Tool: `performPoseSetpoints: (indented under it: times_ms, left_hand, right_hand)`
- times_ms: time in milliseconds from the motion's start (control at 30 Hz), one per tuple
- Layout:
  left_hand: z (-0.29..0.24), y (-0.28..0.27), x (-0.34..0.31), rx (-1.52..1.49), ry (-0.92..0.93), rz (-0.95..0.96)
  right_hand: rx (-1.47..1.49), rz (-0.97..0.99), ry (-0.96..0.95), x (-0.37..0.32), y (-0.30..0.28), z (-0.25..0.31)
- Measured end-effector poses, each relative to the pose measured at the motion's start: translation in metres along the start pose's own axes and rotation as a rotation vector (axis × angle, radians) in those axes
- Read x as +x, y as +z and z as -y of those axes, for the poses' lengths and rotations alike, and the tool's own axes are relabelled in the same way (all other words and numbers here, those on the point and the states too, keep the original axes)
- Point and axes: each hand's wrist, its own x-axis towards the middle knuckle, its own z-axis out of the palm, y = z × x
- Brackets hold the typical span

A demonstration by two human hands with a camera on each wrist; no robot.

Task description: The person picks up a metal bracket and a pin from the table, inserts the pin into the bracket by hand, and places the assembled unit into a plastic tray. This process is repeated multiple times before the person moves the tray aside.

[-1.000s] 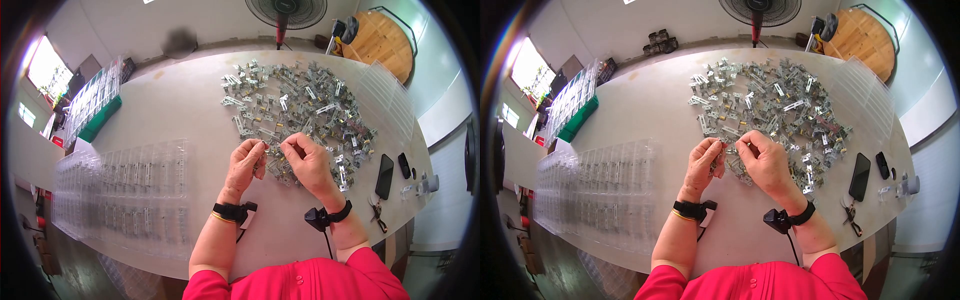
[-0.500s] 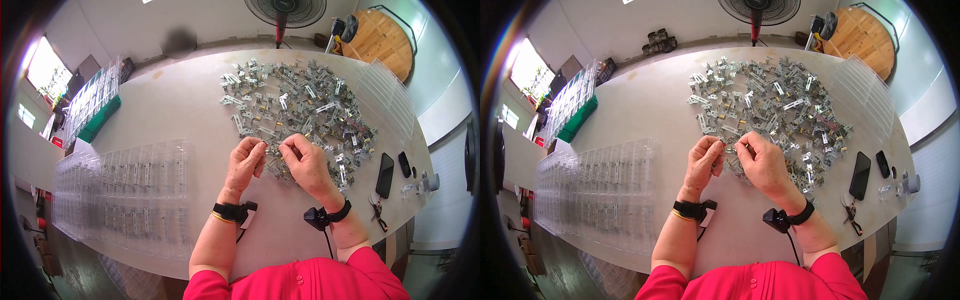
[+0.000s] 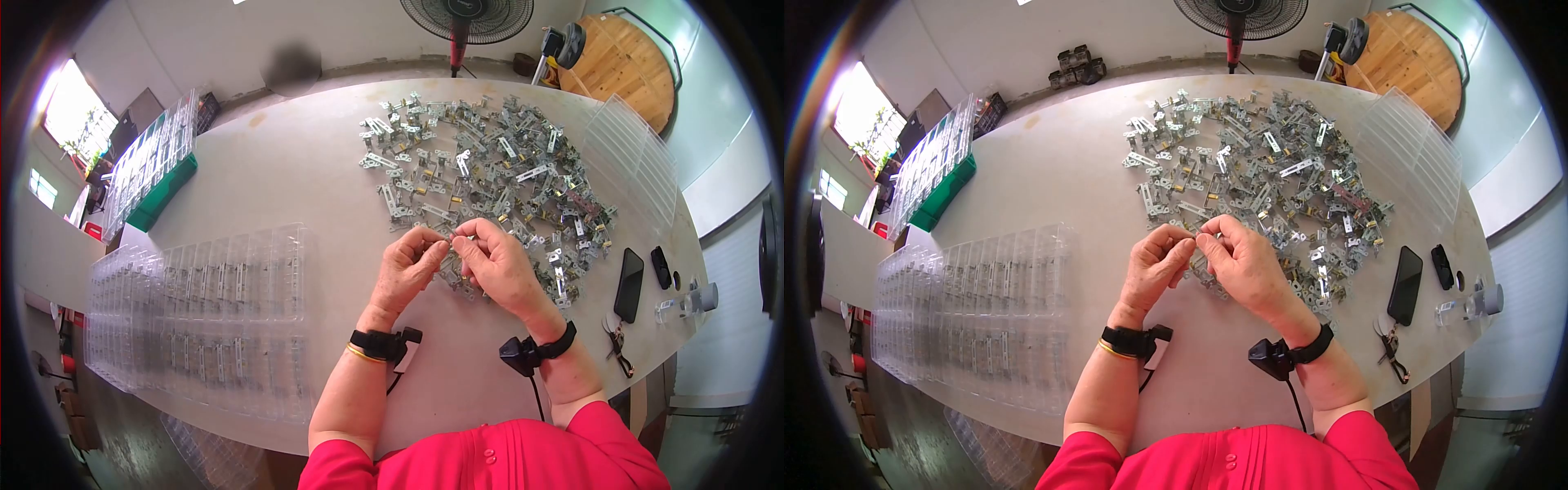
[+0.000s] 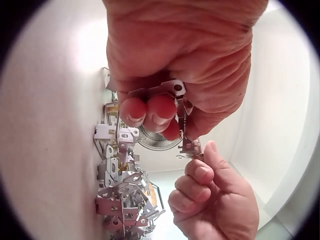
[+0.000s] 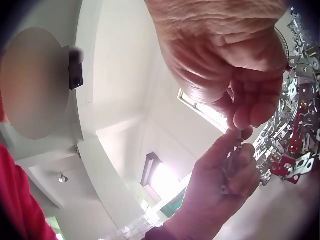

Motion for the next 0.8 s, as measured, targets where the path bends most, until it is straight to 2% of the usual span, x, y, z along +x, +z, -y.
performPoseSetpoints:
  times_ms: [133,200,333,400,433,500,600,800]
  left_hand:
    - [0.001,0.0,0.0,0.015,0.0,0.014]
    - [-0.001,0.002,-0.001,0.049,0.034,0.041]
    - [-0.002,0.006,-0.003,0.072,0.059,0.082]
    - [-0.003,0.004,-0.003,-0.044,-0.066,0.081]
    - [-0.002,0.002,-0.002,-0.044,-0.066,0.081]
    - [0.002,-0.004,0.0,-0.271,-0.071,0.029]
    - [0.001,-0.01,0.0,-0.451,-0.075,-0.014]
    - [0.003,-0.011,0.001,-0.49,-0.041,-0.02]
  right_hand:
    - [-0.109,-0.058,-0.136,0.003,-0.001,-0.01]
    - [-0.289,-0.164,-0.262,0.002,-0.001,-0.01]
    - [-0.22,-0.201,-0.279,0.002,0.0,-0.009]
    - [-0.126,-0.342,-0.353,0.001,0.002,-0.002]
    - [-0.126,-0.342,-0.353,0.001,0.0,-0.001]
    - [0.075,-0.239,-0.232,0.002,-0.006,0.0]
    - [0.081,-0.189,-0.145,-0.001,-0.004,0.004]
    - [-0.063,-0.118,-0.156,0.002,0.0,-0.008]
